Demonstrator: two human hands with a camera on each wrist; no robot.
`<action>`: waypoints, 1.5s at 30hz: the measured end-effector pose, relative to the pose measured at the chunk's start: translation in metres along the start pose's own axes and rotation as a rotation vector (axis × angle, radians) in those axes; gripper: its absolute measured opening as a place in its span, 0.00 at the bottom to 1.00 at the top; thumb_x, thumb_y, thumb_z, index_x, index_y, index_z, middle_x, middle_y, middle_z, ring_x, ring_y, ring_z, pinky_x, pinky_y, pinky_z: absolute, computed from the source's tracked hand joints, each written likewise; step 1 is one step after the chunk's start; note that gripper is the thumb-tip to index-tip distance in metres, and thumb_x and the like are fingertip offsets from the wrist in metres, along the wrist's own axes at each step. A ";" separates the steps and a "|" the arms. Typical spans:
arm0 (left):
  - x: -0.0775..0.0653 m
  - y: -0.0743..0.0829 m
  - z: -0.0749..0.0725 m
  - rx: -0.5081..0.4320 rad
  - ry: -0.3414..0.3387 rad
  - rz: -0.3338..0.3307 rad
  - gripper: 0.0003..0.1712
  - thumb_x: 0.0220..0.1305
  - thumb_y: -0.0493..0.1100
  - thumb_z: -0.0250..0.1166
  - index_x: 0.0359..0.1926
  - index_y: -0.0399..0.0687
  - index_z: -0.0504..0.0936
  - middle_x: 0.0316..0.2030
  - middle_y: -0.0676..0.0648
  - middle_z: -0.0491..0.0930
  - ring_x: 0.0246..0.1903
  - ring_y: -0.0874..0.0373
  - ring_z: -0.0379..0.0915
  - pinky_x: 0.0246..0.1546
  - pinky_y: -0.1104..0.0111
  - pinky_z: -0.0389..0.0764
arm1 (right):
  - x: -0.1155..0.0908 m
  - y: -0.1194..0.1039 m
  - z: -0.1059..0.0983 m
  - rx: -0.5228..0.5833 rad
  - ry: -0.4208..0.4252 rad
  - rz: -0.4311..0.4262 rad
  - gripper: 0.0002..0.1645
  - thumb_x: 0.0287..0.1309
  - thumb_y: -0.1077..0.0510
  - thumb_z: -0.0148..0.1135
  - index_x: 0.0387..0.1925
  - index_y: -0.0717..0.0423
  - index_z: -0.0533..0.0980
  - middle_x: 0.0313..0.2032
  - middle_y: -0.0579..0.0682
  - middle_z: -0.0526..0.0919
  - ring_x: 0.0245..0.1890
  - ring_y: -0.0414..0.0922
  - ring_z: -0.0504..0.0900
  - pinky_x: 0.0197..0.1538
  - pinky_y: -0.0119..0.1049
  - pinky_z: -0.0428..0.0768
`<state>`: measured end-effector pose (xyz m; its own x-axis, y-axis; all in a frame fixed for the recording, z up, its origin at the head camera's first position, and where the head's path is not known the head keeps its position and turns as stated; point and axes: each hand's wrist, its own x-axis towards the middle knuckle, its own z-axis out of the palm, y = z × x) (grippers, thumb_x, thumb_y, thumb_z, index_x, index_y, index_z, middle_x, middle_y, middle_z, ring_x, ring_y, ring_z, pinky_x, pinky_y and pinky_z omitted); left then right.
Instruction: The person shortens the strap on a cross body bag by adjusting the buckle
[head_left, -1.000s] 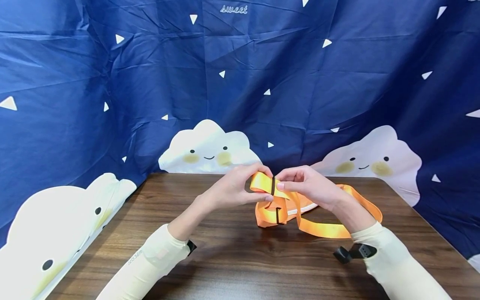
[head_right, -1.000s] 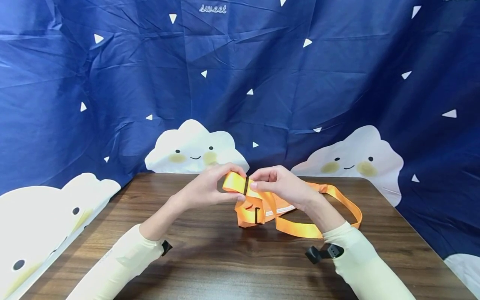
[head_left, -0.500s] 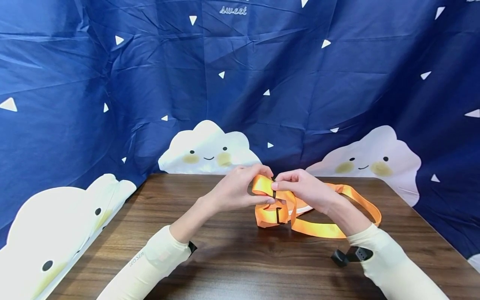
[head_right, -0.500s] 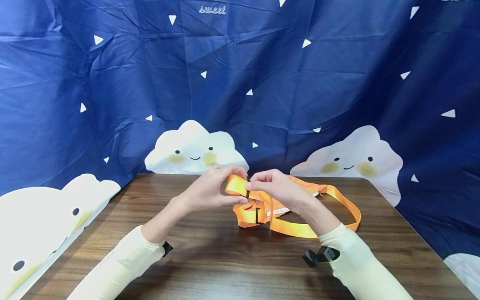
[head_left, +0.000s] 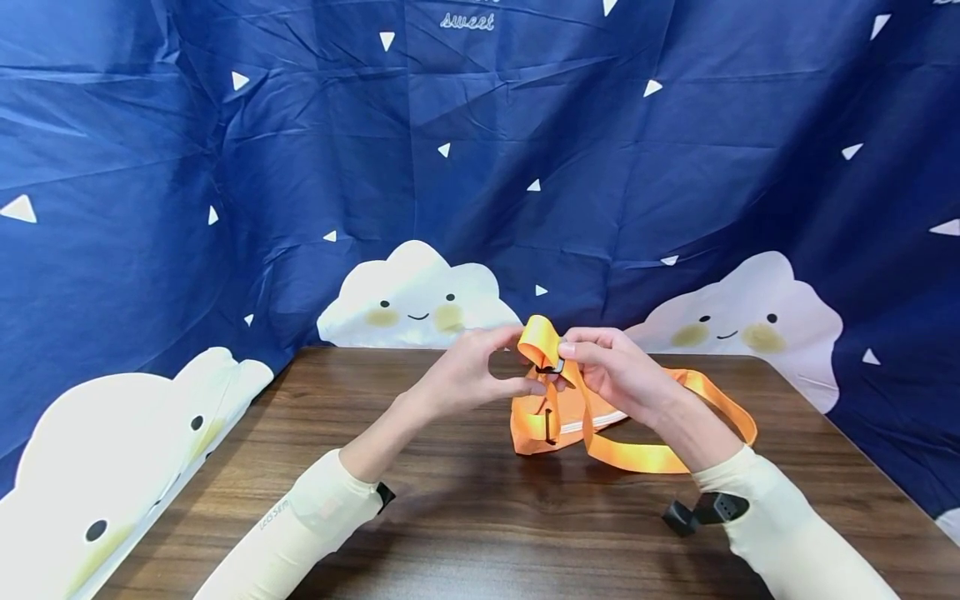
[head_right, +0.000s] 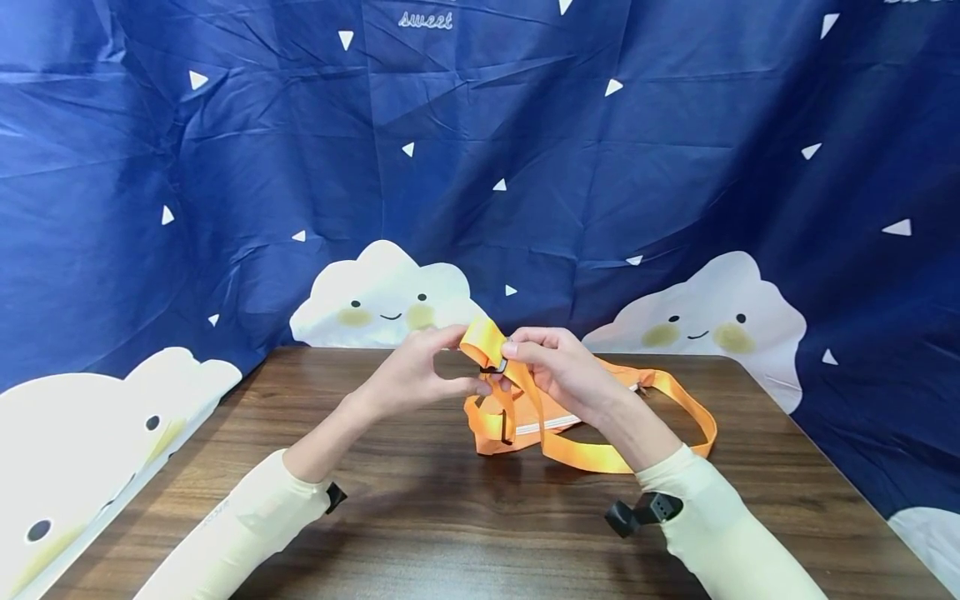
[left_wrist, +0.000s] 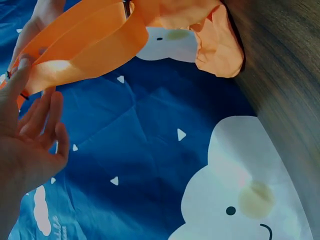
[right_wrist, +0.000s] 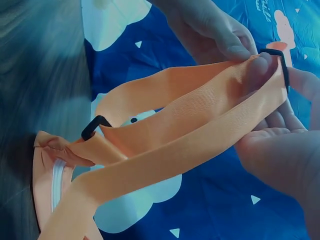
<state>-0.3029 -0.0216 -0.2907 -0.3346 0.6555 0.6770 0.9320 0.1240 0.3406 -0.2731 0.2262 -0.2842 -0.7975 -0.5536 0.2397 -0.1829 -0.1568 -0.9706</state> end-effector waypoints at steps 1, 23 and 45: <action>0.000 0.000 0.000 -0.001 -0.002 -0.001 0.28 0.52 0.46 0.83 0.52 0.45 0.82 0.42 0.53 0.84 0.42 0.67 0.77 0.49 0.70 0.78 | 0.000 0.000 0.000 0.015 0.002 -0.004 0.12 0.74 0.60 0.54 0.37 0.59 0.83 0.35 0.56 0.85 0.35 0.50 0.82 0.49 0.42 0.78; -0.003 -0.003 0.005 0.188 -0.159 -0.046 0.25 0.53 0.52 0.81 0.47 0.44 0.85 0.38 0.52 0.86 0.37 0.63 0.81 0.42 0.74 0.79 | 0.000 0.004 0.000 0.205 0.041 -0.062 0.16 0.75 0.61 0.48 0.36 0.57 0.82 0.33 0.52 0.84 0.32 0.47 0.79 0.44 0.35 0.78; -0.002 -0.010 0.000 0.193 -0.195 -0.105 0.41 0.57 0.57 0.78 0.65 0.44 0.75 0.57 0.49 0.79 0.53 0.61 0.75 0.57 0.72 0.72 | 0.000 0.001 -0.004 0.054 0.031 -0.092 0.14 0.75 0.61 0.51 0.34 0.59 0.81 0.32 0.53 0.82 0.32 0.49 0.77 0.46 0.39 0.75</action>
<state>-0.3120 -0.0240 -0.2954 -0.4149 0.7603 0.4997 0.9092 0.3257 0.2593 -0.2754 0.2288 -0.2854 -0.7964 -0.5094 0.3259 -0.2253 -0.2502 -0.9416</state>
